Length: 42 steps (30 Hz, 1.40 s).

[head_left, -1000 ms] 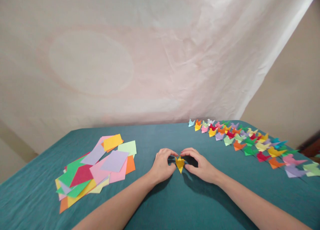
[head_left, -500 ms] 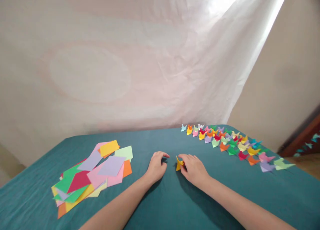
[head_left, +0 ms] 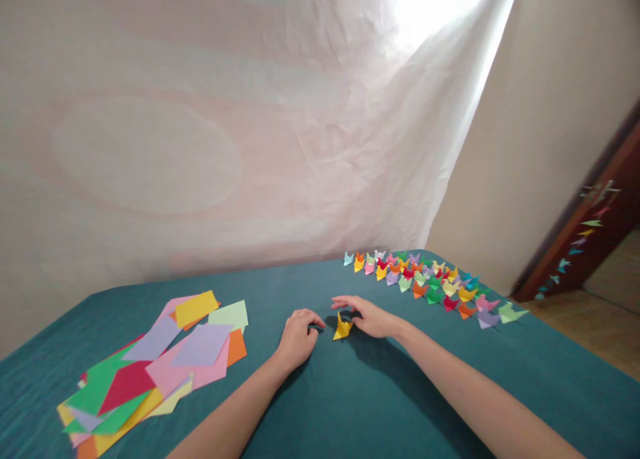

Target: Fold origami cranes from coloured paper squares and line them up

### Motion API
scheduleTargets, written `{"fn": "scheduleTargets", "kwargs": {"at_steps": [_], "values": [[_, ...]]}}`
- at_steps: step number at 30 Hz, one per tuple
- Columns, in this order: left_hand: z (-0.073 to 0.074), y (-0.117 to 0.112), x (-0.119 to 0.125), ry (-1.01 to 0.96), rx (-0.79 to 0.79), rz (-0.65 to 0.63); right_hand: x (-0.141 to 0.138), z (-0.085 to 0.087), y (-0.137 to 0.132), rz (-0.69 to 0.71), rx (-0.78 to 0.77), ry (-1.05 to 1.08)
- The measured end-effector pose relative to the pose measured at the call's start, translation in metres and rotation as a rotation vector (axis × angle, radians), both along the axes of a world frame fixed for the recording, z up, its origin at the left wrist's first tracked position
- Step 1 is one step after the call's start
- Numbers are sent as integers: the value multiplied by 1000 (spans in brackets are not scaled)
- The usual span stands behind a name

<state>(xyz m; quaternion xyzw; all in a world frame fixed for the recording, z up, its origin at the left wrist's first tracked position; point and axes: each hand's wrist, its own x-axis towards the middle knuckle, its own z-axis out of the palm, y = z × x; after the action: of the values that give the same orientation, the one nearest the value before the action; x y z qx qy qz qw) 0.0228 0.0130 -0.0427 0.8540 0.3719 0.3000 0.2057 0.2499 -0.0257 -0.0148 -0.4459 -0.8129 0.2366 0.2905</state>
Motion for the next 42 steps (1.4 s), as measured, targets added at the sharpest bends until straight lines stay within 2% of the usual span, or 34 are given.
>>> {"fn": "scheduleTargets", "kwargs": {"at_steps": [5, 9, 12, 16, 20, 25, 28, 31, 35, 42], "values": [[3, 1, -1, 21, 19, -31, -9, 5, 1, 99, -44, -22], [4, 3, 0, 23, 29, -48, 10, 13, -20, 35, -53, -20], [5, 4, 0, 16, 26, -48, 35, 15, -45, -31, -76, 0], [5, 4, 1, 17, 25, -42, 90, 9, -79, -330, -65, 54], [6, 4, 1, 31, 26, -48, 167, -1, -112, -689, 20, 44], [7, 5, 1, 35, 24, -51, 262, -19, -155, -1120, 147, -62], [8, 5, 2, 33, 23, -51, 298, -36, -172, -1341, 203, -165], [8, 4, 2, 31, 19, -47, 314, -53, -175, -1331, 186, -163], [9, 4, 2, 34, 14, -45, 314, -70, -167, -1286, 144, -148], [7, 5, 2, 35, 6, -55, 311, -77, -166, -1288, 151, -147]]}}
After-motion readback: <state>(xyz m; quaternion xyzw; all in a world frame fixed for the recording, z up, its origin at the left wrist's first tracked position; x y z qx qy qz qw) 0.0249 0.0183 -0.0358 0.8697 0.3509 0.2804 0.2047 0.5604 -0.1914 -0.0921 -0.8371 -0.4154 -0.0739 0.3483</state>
